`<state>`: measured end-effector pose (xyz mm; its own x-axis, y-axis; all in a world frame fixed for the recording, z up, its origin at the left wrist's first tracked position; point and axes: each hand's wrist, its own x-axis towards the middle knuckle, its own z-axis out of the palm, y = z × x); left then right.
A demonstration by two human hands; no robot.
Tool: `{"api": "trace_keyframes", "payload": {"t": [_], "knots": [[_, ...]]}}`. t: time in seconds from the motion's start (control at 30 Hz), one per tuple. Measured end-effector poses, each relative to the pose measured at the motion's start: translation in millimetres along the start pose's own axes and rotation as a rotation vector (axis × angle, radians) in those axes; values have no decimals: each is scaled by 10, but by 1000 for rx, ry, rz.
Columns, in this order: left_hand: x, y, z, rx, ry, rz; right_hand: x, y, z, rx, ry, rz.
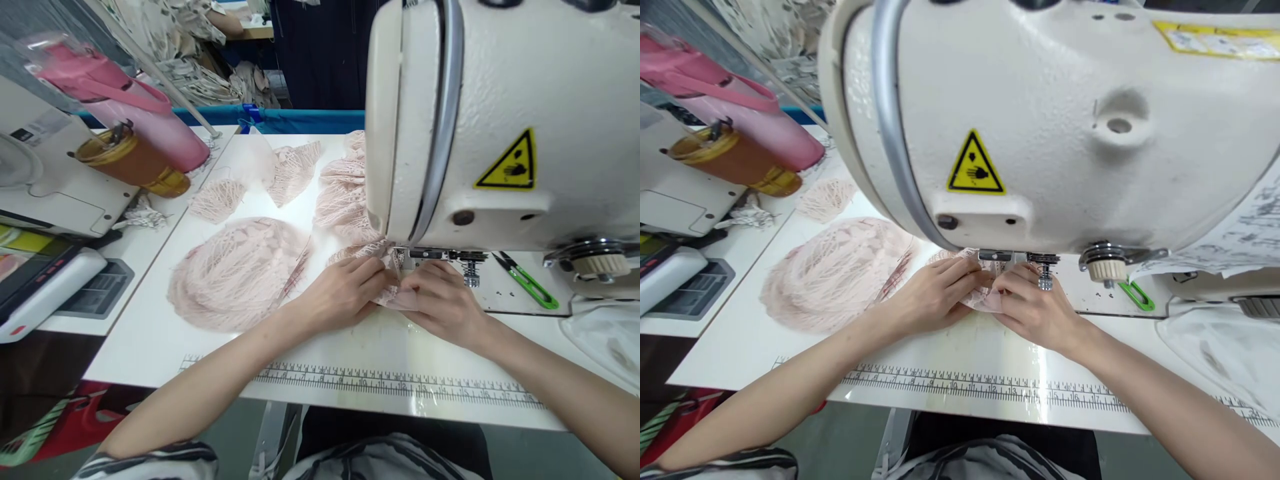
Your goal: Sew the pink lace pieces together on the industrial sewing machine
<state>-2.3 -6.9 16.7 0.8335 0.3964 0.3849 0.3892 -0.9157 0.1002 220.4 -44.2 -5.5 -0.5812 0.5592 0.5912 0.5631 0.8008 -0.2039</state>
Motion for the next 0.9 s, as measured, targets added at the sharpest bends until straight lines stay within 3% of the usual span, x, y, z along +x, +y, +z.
{"api": "trace_keyframes", "payload": {"t": [0.13,0.3,0.57,0.8,0.9], "knots": [[36,-14,54,95,50,23,5,-5,21,-58,-105,137],[12,-13,57,-11,61,-34,-14,6,104,-145,-138,267],[-1,-39,69,-171,96,-143,-102,80,221,-217,-110,298],[-12,-36,71,82,124,6,-97,169,231,-130,-62,143],[-14,-38,71,160,142,39,-91,165,215,-125,-43,161]]}}
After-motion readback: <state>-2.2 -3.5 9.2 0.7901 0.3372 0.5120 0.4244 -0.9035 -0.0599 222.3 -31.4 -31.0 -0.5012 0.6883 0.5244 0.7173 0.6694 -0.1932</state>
